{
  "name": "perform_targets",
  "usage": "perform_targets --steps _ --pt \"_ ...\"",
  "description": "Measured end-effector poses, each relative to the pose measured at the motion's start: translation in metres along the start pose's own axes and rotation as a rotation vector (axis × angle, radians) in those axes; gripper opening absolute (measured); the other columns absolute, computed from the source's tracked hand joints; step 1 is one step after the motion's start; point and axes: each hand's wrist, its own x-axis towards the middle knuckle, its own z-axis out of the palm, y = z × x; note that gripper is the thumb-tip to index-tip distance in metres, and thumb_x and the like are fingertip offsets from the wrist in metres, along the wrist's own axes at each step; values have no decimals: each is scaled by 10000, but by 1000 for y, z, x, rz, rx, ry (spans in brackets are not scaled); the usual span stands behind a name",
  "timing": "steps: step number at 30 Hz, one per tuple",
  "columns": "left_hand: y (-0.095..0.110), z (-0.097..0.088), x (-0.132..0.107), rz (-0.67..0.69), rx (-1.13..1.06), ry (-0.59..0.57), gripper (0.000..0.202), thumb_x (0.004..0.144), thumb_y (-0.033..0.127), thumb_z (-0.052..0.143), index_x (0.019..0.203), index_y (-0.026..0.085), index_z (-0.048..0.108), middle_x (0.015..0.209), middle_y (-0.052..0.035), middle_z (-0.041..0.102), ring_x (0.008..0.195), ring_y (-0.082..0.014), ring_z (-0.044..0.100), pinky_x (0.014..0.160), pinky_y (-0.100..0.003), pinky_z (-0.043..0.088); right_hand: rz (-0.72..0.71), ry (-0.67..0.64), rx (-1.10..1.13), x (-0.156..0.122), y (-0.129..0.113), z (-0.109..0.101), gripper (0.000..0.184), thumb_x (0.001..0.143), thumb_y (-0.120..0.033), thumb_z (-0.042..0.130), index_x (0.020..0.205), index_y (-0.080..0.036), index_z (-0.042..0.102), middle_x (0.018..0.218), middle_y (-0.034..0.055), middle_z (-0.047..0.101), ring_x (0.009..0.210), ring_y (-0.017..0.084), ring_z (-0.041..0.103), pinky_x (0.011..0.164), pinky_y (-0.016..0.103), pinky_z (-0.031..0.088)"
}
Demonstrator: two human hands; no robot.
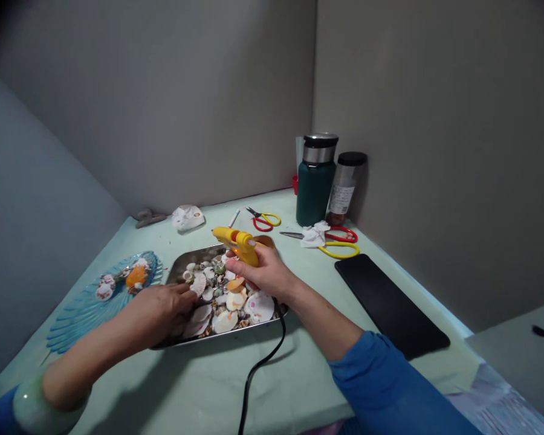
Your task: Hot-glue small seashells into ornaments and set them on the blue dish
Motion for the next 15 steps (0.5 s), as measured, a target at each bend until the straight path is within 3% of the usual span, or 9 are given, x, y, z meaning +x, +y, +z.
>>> perform_targets --steps 4,9,15 --pt "5 10 5 9 119 -1 211 766 119 468 917 164 609 898 -112 629 754 -239 630 632 -326 465 -17 -5 -9 0 -1 1 263 805 -311 648 997 -140 590 522 -89 424 395 43 356 381 177 275" --pt "3 14 11 -31 72 -10 236 765 67 424 928 139 579 879 -121 622 726 -244 634 633 -340 474 -6 -2 11 0 -2 2 249 802 -297 648 986 -140 591 526 -91 426 384 39 351 373 177 269" --pt "0 16 10 -55 -105 145 263 792 46 391 983 154 534 1051 -117 547 819 -201 625 703 -304 464 -3 -25 -4 0 -2 0 262 802 -321 652 989 -146 592 532 -84 435 390 46 361 369 180 279"
